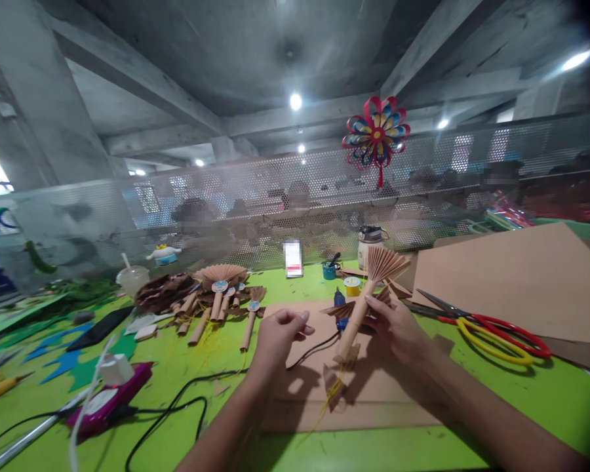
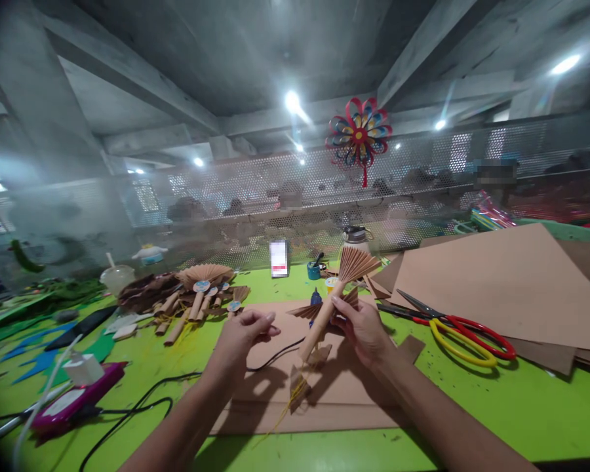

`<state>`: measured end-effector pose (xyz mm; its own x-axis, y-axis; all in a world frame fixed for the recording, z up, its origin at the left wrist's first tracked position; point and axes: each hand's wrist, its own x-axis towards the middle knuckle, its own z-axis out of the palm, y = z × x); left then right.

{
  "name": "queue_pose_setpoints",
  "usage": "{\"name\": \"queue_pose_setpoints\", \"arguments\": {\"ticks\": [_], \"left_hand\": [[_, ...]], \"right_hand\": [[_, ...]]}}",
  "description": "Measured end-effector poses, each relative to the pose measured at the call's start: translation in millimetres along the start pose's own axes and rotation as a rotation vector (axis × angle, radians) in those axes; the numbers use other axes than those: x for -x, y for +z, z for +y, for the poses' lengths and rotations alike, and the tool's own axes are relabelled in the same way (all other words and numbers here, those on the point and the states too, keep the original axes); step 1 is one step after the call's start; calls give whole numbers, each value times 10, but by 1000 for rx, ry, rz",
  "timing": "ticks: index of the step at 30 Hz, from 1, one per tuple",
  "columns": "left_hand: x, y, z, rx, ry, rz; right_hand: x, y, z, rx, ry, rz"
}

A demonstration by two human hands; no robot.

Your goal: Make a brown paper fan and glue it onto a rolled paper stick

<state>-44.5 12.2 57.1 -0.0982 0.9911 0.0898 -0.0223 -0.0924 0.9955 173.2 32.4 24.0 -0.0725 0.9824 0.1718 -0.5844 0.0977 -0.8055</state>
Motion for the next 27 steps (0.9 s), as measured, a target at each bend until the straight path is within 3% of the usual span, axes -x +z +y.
{"name": "queue_pose_setpoints", "arguments": {"ticks": [6, 12, 17, 19, 23, 27], "left_hand": [[-224, -158, 168, 136, 118, 64], [-285, -107, 169, 130, 265, 28], [-223, -34, 104, 0, 322, -136], [-222, -11, 33, -58, 305, -206], [-209, 59, -127, -197, 179, -229], [-72, 139, -146, -146, 20, -457]], "right_hand": [[-69, -87, -99, -58, -87, 59], [-95, -104, -140, -49, -110, 79], [-98, -97, -119, -9, -146, 82], [-103, -102, -101, 12, -159, 85], [-87, -79, -75, 48, -155, 51], [-37, -30, -62, 67, -135, 12]]}}
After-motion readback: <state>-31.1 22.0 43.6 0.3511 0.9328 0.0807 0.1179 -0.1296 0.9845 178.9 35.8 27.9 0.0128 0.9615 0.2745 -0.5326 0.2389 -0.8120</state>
